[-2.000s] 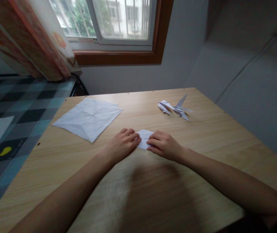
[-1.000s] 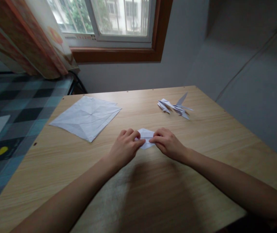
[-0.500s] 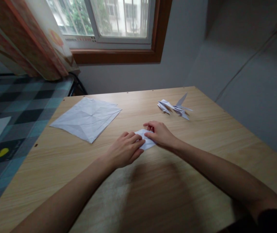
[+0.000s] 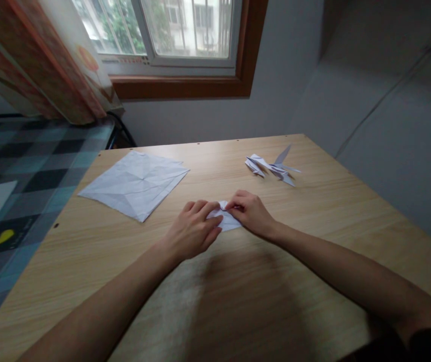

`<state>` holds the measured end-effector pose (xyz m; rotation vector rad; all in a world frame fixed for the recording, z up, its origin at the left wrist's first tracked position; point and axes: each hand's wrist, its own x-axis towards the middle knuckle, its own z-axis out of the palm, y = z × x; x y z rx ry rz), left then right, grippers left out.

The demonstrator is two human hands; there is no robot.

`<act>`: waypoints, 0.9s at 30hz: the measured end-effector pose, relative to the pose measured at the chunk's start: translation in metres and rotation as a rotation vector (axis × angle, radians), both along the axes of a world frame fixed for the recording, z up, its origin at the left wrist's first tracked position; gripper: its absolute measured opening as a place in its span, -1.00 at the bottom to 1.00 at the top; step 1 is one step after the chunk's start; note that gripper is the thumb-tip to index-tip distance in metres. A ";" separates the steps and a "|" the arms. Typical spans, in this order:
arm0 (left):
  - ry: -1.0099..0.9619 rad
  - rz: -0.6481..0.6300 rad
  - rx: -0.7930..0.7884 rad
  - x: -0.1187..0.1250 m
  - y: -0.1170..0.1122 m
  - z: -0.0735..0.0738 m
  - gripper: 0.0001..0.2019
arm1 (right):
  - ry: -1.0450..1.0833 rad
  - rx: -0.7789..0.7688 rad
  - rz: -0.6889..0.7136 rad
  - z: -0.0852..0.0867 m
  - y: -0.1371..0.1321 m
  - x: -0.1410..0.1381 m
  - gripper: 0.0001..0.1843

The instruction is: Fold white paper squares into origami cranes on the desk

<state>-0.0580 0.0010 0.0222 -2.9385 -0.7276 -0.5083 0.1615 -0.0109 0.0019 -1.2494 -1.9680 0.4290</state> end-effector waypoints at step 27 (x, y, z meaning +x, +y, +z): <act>-0.116 -0.004 -0.071 0.001 0.012 -0.004 -0.83 | -0.374 -0.623 0.076 0.052 0.034 -0.012 -0.82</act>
